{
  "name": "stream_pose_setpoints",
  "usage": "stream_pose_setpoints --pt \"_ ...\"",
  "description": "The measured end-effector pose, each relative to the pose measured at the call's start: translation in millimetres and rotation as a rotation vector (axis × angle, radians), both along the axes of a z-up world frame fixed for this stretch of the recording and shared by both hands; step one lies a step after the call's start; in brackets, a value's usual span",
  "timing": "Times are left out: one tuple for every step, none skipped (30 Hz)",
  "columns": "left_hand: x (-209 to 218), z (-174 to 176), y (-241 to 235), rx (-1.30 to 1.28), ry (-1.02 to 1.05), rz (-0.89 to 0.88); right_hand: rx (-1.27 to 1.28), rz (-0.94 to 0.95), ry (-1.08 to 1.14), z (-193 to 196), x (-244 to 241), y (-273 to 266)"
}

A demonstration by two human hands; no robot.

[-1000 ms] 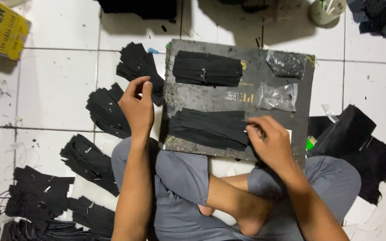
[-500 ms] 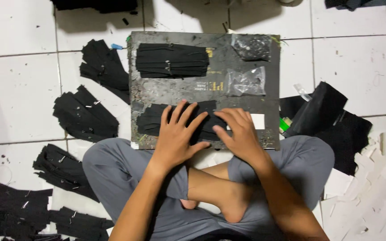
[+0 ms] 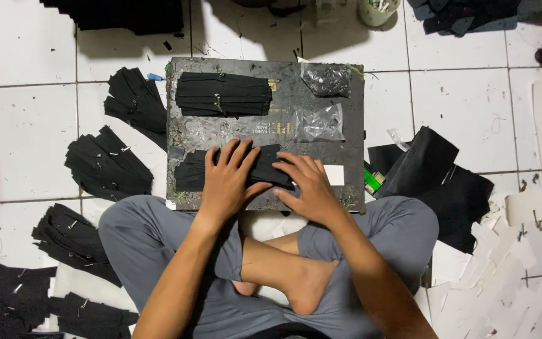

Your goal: The person sits on the floor with a board on their lap and attaches small metal clips to the ends of black elastic straps, folding the strap end and pressing the clip closed by hand. Finished straps are placed on the board and a small plastic bag of clips is opened and handled during the work.

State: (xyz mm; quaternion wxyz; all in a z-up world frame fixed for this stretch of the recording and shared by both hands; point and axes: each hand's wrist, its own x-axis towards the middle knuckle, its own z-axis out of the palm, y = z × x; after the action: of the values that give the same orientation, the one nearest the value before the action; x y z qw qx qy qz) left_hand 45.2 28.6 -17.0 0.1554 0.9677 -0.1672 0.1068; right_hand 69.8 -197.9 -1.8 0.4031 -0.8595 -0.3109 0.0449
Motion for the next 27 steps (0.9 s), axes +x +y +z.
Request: stream_pose_setpoints --pt "0.0 0.6 -0.5 -0.002 -0.004 0.004 -0.002 0.004 -0.004 -1.3 0.1 0.2" --pt "0.8 0.9 -1.1 0.004 -0.014 0.009 0.006 -0.008 -0.022 -2.6 0.1 0.2" --pt "1.7 1.1 -1.5 0.01 -0.024 0.015 0.015 -0.02 -0.04 -3.9 0.2 0.5" --pt "1.4 -0.8 -1.7 0.007 -0.029 0.018 0.012 -0.017 -0.045 -2.8 1.7 -2.7" --pt "1.3 -2.8 -1.6 0.005 -0.033 0.024 0.052 -0.061 -0.026 -1.7 3.4 -5.5" --pt "1.6 -4.7 0.0 0.005 -0.038 0.031 0.094 -0.105 -0.007 -1.0 5.7 -6.8" --pt "3.0 -2.8 -0.6 0.004 -0.043 0.035 0.093 -0.101 -0.012 7.2 19.0 -9.2" --pt "2.3 -0.9 -1.3 -0.039 -0.028 0.045 0.075 -0.169 -0.095 15.2 29.5 -11.7" --pt "2.0 0.8 -2.0 -0.082 -0.012 0.056 0.057 -0.237 -0.178 22.9 40.3 -14.4" --pt "2.7 3.2 -2.5 -0.081 -0.014 0.055 0.058 -0.238 -0.18 15.5 61.5 -20.6" --pt "3.4 5.8 -2.5 -0.134 -0.029 0.059 0.016 -0.276 -0.224 8.2 82.9 -26.4" --pt "4.2 8.3 -2.6 -0.187 -0.047 0.071 -0.025 -0.305 -0.272 1.7 106.6 -31.2" --pt "4.5 8.3 -1.6 -0.188 -0.053 0.079 -0.024 -0.297 -0.278 0.2 125.3 -33.6" --pt "4.1 8.0 -1.1 -0.213 -0.04 0.067 -0.171 -0.316 -0.202 -1.8 141.8 -37.2" --pt "4.2 7.5 -1.0 -0.239 -0.027 0.055 -0.318 -0.333 -0.125 -4.0 158.8 -41.2" --pt "3.9 8.7 -0.2 -0.241 -0.027 0.055 -0.32 -0.333 -0.126 -14.2 169.1 -44.7" --pt "3.9 9.8 0.3 -0.296 -0.025 0.043 -0.392 -0.268 -0.055 -24.3 179.6 -48.6" --pt "4.9 11.0 1.1 -0.349 -0.024 0.03 -0.462 -0.204 0.016 -34.4 190.7 -52.6" --pt "3.9 11.9 1.5 -0.35 -0.025 0.028 -0.463 -0.206 0.014 -33.9 189.9 -51.7" --pt "4.5 12.6 2.4 -0.398 -0.027 0.028 -0.517 -0.223 -0.033 -33.5 190.3 -50.7" --pt "5.1 12.9 3.0 -0.447 -0.029 0.028 -0.572 -0.24 -0.081 -33.5 190.6 -50.0" --pt "6.3 14.7 3.4 -0.448 -0.025 0.027 -0.574 -0.242 -0.078 -42.9 191.9 -56.4" --pt "7.5 16.0 3.6 -0.5 -0.038 0.024 -0.506 -0.255 -0.077 -52.9 192.8 -63.1" --pt "7.0 16.9 3.2 -0.553 -0.048 0.025 -0.44 -0.265 -0.074 -63.8 192.5 -69.9" --pt "6.2 16.6 2.3 -0.556 -0.041 0.027 -0.444 -0.264 -0.067 -59.6 186.5 -74.6" --pt "6.6 17.3 2.8 -0.591 -0.045 0.035 -0.222 -0.263 -0.068 -54.8 181.9 -77.6" --pt "6.9 18.4 2.8 -0.626 -0.049 0.042 0.0 -0.261 -0.068 -49.7 177.2 -81.1"
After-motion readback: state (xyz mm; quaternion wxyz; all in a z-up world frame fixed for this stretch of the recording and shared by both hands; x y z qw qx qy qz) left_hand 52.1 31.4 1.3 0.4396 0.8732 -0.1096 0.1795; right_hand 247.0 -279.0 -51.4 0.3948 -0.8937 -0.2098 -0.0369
